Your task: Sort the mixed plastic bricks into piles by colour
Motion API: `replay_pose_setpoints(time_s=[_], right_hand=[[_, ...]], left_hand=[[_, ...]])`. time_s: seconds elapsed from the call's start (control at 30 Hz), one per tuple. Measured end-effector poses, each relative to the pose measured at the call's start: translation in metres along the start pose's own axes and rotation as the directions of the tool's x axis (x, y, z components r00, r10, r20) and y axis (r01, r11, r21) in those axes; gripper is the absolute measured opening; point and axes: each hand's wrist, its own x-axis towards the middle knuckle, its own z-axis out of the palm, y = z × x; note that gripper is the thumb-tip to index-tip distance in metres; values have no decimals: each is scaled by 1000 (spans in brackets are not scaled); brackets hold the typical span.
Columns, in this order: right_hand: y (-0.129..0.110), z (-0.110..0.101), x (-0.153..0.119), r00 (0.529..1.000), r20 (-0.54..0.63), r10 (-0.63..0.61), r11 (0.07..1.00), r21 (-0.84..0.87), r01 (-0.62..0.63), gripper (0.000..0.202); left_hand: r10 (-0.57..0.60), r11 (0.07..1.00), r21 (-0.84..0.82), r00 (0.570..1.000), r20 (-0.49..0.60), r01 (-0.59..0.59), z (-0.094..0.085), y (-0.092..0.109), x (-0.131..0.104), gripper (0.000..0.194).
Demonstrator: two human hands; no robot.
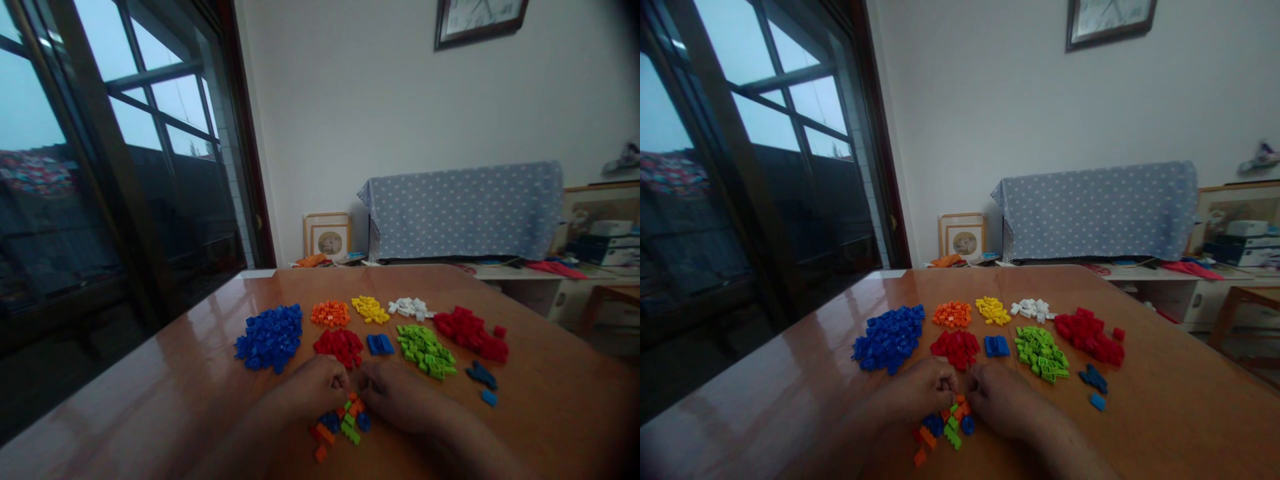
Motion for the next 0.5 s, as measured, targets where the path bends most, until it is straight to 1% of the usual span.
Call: replay_pose_setpoints(time_s=[0.07, 0.13, 0.23, 0.3, 0.4, 0.5], right_hand=[[5, 2, 2, 999, 9, -44, 999, 15, 44, 15], [9, 4, 3, 998, 11, -55, 998, 27, 54, 15], [11, 3, 2, 997, 4, -74, 996, 47, 74, 15], [10, 2, 1, 996, 0, -88, 995, 53, 88, 15], [8, 0, 1, 998, 0, -71, 996, 47, 71, 14], [6, -1, 2, 999, 2, -50, 998, 45, 50, 14]], left_hand=[[-13, 1000, 11, 1000, -14, 13, 1, -1, 1, 14], [-26, 1000, 4, 1000, -12, 26, 1, -3, 1, 13], [-45, 999, -30, 999, -20, 45, -5, -4, 1, 16], [-80, 995, -64, 995, -55, 76, -15, -4, 1, 18], [-122, 987, -115, 984, -126, 108, -31, -5, 2, 21], [-136, 989, -93, 960, -246, 116, -44, -10, 6, 21]])
